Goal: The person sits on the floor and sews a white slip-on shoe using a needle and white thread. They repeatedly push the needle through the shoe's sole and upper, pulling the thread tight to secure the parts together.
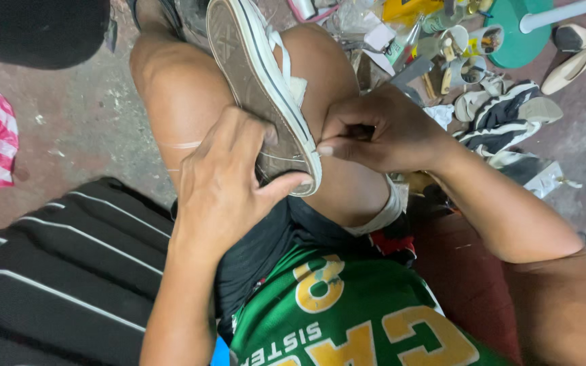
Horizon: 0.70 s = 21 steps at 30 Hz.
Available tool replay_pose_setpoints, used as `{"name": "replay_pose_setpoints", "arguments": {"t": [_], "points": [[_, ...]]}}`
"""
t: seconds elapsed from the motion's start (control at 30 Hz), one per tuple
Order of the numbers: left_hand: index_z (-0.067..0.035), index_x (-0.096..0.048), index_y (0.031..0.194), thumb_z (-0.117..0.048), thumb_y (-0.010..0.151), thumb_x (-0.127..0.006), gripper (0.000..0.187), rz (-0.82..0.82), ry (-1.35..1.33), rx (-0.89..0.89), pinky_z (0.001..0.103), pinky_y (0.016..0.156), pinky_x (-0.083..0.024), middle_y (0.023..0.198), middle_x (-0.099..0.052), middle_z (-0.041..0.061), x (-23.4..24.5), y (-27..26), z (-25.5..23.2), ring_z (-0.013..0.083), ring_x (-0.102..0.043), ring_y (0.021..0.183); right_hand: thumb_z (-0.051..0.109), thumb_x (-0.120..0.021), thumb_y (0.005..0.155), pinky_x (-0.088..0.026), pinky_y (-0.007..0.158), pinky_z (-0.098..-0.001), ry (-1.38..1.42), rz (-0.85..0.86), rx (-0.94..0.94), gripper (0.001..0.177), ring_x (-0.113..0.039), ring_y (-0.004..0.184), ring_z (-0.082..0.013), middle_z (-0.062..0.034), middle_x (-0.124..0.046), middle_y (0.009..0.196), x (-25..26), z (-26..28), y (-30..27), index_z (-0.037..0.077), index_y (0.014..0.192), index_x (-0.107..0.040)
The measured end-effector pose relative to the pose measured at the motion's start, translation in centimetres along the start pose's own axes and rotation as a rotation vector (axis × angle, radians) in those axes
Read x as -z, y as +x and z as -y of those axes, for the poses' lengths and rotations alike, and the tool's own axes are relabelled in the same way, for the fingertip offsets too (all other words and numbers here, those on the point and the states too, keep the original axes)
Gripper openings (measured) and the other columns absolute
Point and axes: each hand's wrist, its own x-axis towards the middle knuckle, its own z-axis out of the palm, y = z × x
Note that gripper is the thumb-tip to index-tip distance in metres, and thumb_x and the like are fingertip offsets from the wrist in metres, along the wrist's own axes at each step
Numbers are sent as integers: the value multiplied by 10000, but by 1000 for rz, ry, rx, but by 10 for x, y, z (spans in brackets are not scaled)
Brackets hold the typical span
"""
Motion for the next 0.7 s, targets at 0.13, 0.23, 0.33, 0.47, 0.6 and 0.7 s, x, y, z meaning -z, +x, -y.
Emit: {"name": "replay_pose_setpoints", "arguments": {"t": [0.13, 0.23, 0.33, 0.47, 0.6, 0.7], "points": [[-41, -632, 1050, -322, 829, -846, 416, -17, 9, 2, 438, 677, -513, 1011, -641, 118, -1, -14, -5, 344, -676, 842, 151, -799, 911, -391, 511, -274, 1, 5, -35, 141, -535, 533, -79, 0, -630, 670, 2, 1, -5, 62, 852, -706], [-33, -650, 930, -223, 861, -827, 269, -36, -42, -4, 425, 666, -505, 902, -640, 70, 0, -18, -1, 320, -674, 774, 142, -783, 911, -415, 525, -258, 39, 21, 11, 125, -574, 577, -58, 7, -664, 728, 6, 3, -1, 56, 879, -698], [-20, -664, 914, -168, 900, -794, 198, -30, -219, 37, 352, 658, -508, 918, -637, 81, 3, -25, 7, 245, -663, 739, 138, -775, 921, -404, 518, -261, 67, 28, -44, 115, -546, 554, -74, -6, -652, 702, 6, 2, -7, 52, 889, -706], [4, -644, 941, -130, 952, -743, 167, -75, -652, 192, 237, 634, -424, 1183, -641, 101, 5, -42, 20, 83, -508, 696, 138, -771, 938, -428, 537, -266, 43, 5, -32, 99, -567, 575, -95, -19, -683, 746, 2, 5, -11, 54, 926, -719], [-33, -618, 896, -205, 966, -690, 199, -219, -1594, 250, 229, 626, -423, 867, -700, 50, -12, -47, 20, 31, -542, 659, 165, -739, 978, -539, 645, -281, -52, -81, 82, 105, -694, 740, -133, -31, -721, 899, -5, 12, -16, 70, 1013, -710], [19, -668, 1043, -94, 1030, -653, 115, -168, -1068, 580, 237, 563, -389, 804, -655, 34, -24, -39, 12, 68, -521, 648, 198, -723, 972, -554, 665, -328, -203, -97, 69, 110, -711, 762, -193, -28, -730, 901, -10, 19, -16, 89, 989, -720]]}}
